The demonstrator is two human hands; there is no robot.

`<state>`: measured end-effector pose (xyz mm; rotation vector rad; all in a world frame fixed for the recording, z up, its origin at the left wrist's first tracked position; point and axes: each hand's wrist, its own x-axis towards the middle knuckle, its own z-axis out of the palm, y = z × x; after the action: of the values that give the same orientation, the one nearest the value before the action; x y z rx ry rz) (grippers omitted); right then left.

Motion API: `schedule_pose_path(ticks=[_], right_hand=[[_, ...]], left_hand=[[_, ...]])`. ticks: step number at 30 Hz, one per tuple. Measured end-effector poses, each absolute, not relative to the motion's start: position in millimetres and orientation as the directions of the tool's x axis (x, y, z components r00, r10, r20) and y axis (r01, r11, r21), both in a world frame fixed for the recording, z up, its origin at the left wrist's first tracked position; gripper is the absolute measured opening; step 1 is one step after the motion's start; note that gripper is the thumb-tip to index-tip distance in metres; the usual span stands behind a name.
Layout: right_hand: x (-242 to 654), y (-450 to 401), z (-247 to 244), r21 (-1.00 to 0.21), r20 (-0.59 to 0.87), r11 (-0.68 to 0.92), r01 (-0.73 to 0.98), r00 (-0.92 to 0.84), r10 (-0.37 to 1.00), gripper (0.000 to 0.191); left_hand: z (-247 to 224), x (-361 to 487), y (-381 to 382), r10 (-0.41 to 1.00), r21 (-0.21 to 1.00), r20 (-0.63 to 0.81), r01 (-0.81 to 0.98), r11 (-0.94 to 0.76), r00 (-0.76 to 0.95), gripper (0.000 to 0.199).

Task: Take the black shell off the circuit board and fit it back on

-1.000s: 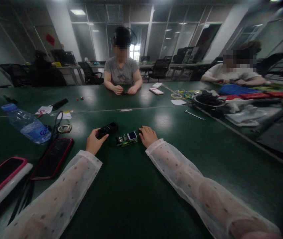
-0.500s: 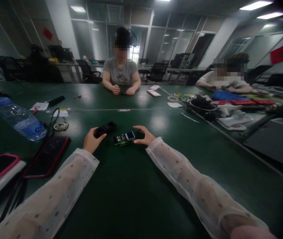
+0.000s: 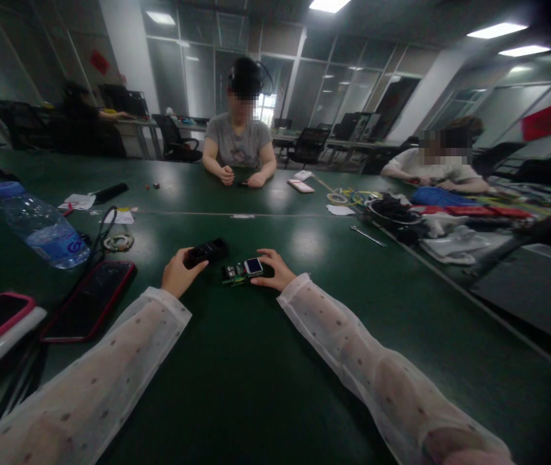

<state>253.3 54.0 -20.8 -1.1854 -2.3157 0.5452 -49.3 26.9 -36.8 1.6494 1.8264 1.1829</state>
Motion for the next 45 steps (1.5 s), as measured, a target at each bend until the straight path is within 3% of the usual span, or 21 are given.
schedule_pose_path(ticks=[3, 11, 19, 32, 45], right_hand=[[252, 52, -19, -0.532, 0.250, 0.552, 0.642, -0.504, 0.827, 0.050], [252, 52, -19, -0.488, 0.223, 0.561, 0.669, -0.526, 0.821, 0.052], [251, 57, -28, -0.478, 0.269, 0.555, 0.680, -0.489, 0.830, 0.050], [250, 63, -40, -0.512, 0.328, 0.543, 0.666, -0.432, 0.840, 0.048], [249, 61, -37, -0.502, 0.317, 0.547, 0.669, -0.446, 0.837, 0.041]], left_hand=[[-38, -50, 28, 0.950, 0.792, 0.238, 0.607, -0.068, -0.204, 0.060], [-34, -48, 25, 0.954, 0.837, 0.230, 0.539, -0.095, -0.190, 0.057], [-20, -41, 19, 0.924, 0.874, 0.338, 0.422, -0.240, -0.176, 0.054], [-21, -23, 15, 0.955, 0.945, 0.272, 0.218, -0.243, -0.115, 0.056], [-6, 6, 6, 0.954, 0.923, 0.300, 0.255, -0.287, -0.010, 0.050]])
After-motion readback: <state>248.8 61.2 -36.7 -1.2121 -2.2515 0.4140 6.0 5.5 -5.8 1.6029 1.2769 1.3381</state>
